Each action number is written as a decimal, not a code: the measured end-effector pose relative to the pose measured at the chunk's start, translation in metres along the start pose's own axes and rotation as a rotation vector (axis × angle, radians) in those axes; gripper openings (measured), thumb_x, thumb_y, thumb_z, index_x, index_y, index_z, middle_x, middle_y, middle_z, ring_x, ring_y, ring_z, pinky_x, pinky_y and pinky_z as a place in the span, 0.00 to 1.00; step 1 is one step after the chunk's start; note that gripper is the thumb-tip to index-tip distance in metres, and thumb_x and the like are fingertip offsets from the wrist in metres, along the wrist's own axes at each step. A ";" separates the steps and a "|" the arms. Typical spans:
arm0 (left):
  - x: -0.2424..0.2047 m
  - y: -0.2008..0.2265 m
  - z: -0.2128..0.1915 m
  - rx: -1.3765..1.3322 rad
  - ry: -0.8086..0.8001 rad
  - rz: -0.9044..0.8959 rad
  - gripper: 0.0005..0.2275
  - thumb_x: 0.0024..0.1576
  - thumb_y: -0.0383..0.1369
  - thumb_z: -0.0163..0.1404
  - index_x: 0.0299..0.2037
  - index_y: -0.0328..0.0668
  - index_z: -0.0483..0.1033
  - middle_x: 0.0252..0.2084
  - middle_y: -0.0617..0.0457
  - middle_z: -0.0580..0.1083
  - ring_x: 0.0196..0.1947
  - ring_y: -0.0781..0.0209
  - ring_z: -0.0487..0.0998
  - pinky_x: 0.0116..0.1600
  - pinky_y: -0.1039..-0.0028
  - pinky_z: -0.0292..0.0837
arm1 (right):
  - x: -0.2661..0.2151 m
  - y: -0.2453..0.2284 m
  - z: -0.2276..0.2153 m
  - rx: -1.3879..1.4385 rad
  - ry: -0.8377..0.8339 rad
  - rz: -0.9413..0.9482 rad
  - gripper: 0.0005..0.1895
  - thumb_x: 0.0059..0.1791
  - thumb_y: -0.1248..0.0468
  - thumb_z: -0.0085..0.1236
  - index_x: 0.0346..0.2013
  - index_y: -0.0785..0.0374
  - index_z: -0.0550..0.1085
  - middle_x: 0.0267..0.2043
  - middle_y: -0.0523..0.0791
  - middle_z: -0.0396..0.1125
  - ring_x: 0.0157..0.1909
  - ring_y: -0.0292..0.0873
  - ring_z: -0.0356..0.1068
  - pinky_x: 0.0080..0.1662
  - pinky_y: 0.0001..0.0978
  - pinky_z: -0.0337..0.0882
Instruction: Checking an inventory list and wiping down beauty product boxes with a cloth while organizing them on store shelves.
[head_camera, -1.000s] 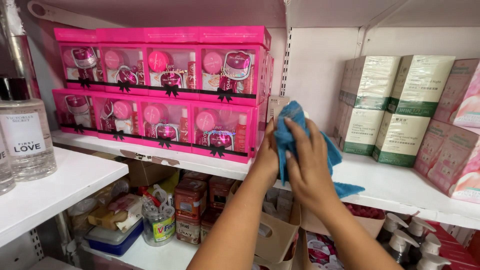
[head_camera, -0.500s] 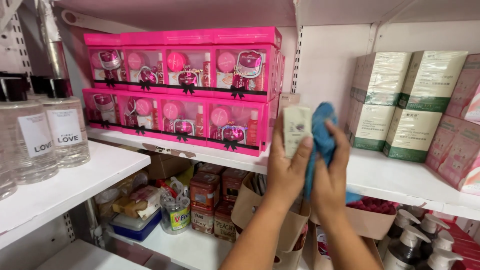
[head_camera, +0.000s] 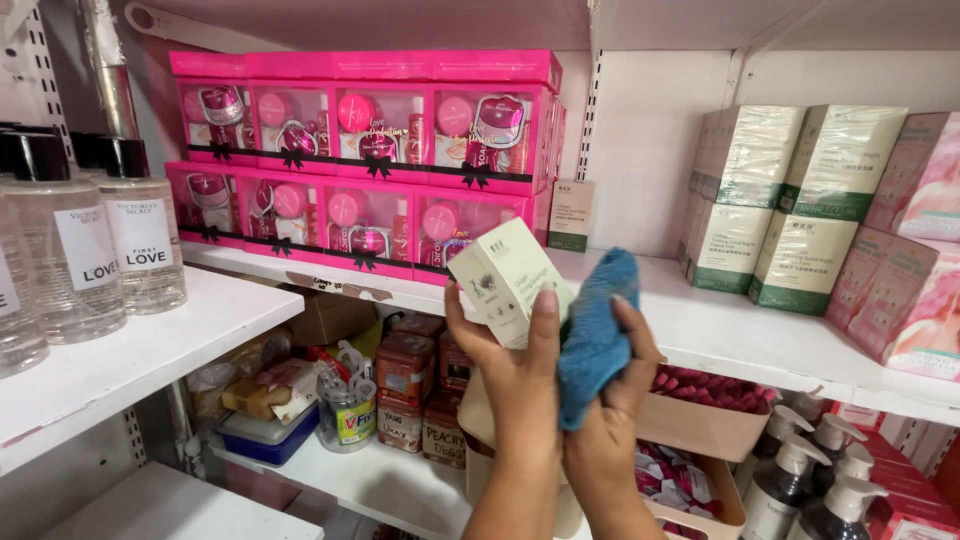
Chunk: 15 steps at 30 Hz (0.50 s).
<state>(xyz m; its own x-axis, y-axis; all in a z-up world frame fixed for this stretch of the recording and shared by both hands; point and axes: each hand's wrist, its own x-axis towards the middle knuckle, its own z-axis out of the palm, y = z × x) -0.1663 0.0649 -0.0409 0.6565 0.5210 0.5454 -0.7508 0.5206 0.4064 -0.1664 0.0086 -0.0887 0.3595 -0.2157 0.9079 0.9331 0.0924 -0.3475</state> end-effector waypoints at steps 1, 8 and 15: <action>-0.001 -0.004 -0.002 0.004 -0.001 -0.001 0.42 0.54 0.32 0.58 0.73 0.48 0.38 0.65 0.43 0.64 0.60 0.57 0.71 0.61 0.67 0.69 | 0.005 -0.004 0.001 0.002 0.004 0.002 0.31 0.56 0.68 0.49 0.73 0.59 0.52 0.68 0.49 0.56 0.68 0.45 0.61 0.70 0.38 0.60; -0.011 -0.009 -0.010 -0.023 -0.111 0.006 0.32 0.57 0.28 0.56 0.68 0.37 0.51 0.58 0.43 0.70 0.56 0.58 0.72 0.59 0.67 0.70 | 0.066 -0.019 -0.017 0.160 0.051 0.404 0.28 0.49 0.72 0.51 0.65 0.60 0.65 0.60 0.49 0.64 0.56 0.42 0.67 0.53 0.32 0.71; 0.016 0.017 -0.023 -0.019 0.017 0.014 0.29 0.61 0.37 0.49 0.70 0.46 0.49 0.54 0.42 0.72 0.51 0.58 0.75 0.55 0.68 0.72 | 0.024 -0.026 0.013 -0.021 -0.124 0.083 0.40 0.46 0.73 0.60 0.70 0.62 0.54 0.62 0.47 0.59 0.59 0.38 0.65 0.58 0.27 0.69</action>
<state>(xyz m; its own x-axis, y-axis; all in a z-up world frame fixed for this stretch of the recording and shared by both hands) -0.1667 0.0981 -0.0423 0.6475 0.5391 0.5385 -0.7583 0.5259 0.3853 -0.1826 0.0139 -0.0547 0.4327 -0.0862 0.8974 0.9007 0.0839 -0.4263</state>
